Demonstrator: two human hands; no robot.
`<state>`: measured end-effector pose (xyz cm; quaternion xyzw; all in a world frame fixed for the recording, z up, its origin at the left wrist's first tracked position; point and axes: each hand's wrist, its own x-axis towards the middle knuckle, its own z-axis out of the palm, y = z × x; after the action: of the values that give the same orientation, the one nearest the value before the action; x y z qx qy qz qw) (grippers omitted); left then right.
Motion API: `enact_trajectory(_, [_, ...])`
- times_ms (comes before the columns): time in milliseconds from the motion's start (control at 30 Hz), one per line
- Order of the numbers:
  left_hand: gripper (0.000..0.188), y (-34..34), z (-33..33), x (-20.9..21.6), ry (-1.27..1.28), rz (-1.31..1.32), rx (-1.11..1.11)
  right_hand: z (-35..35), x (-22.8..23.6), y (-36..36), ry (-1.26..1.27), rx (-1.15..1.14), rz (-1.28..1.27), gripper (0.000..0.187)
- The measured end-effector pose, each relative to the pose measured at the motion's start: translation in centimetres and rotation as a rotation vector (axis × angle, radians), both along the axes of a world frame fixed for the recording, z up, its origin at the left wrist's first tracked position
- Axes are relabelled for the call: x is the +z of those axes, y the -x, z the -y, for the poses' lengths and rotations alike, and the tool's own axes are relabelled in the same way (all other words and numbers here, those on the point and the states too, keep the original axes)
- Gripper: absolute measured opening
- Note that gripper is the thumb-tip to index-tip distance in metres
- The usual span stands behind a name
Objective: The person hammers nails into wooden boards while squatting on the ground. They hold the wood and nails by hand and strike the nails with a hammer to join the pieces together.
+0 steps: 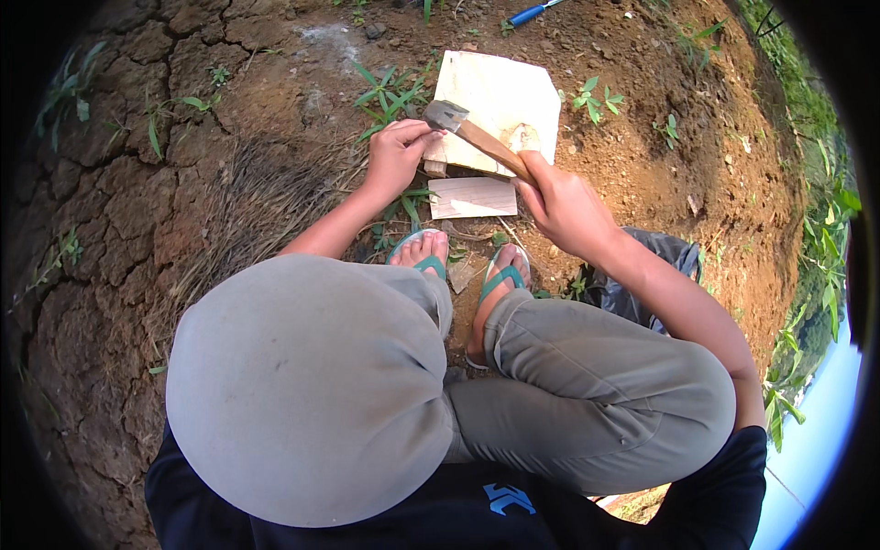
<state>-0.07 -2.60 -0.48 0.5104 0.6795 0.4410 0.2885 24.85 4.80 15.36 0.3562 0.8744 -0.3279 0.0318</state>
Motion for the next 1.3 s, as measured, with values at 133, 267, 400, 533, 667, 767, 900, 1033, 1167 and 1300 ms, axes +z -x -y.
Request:
enact_trajectory(133, [0.014, -0.4, 0.0, 0.3, -0.047, 0.091, 0.028, 0.4, 0.8, 0.3, 0.064, -0.093, -0.068, 0.021])
enact_trajectory(267, [0.013, -0.3, 0.0, 0.9, 0.082, -0.013, 0.012, 0.3, 0.8, 0.3, 0.036, -0.057, -0.006, 0.021])
enact_trajectory(400, [0.013, -0.2, 0.1, 0.8, 0.011, 0.07, 0.031, 0.8, 1.2, 0.7, 0.045, -0.081, -0.022, 0.021])
enact_trajectory(533, [0.012, -0.1, 0.2, 0.9, 0.084, 0.027, 0.015, 0.3, 0.4, 0.3, 0.037, -0.005, 0.098, 0.022])
enact_trajectory(667, [0.013, -0.2, 0.2, 0.7, 0.008, 0.069, 0.031, 0.8, 0.8, 0.4, 0.011, -0.046, -0.051, 0.023])
enact_trajectory(767, [0.013, -0.1, 0.1, 0.9, 0.05, 0.03, 0.016, 0.7, 0.5, 0.4, 0.021, -0.04, -0.031, 0.022])
enact_trajectory(900, [0.014, -0.2, 0.0, 1.7, 0.087, -0.024, 0.017, 0.4, 0.7, 0.6, 0.021, -0.035, -0.034, 0.02])
enact_trajectory(1033, [0.012, -0.6, -0.5, 0.6, -0.131, 0.019, 0.036, 0.6, 0.5, 0.7, 0.062, -0.098, 0.007, 0.02])
enact_trajectory(1167, [0.013, -0.2, 0.1, 0.1, -0.023, -0.006, 0.021, 0.1, 0.3, 0.6, 0.064, -0.089, 0.021, 0.02])
enact_trajectory(1300, [0.013, -0.4, -0.1, -0.1, -0.101, 0.016, 0.019, 0.5, 0.4, 0.5, 0.072, -0.127, 0.001, 0.021])
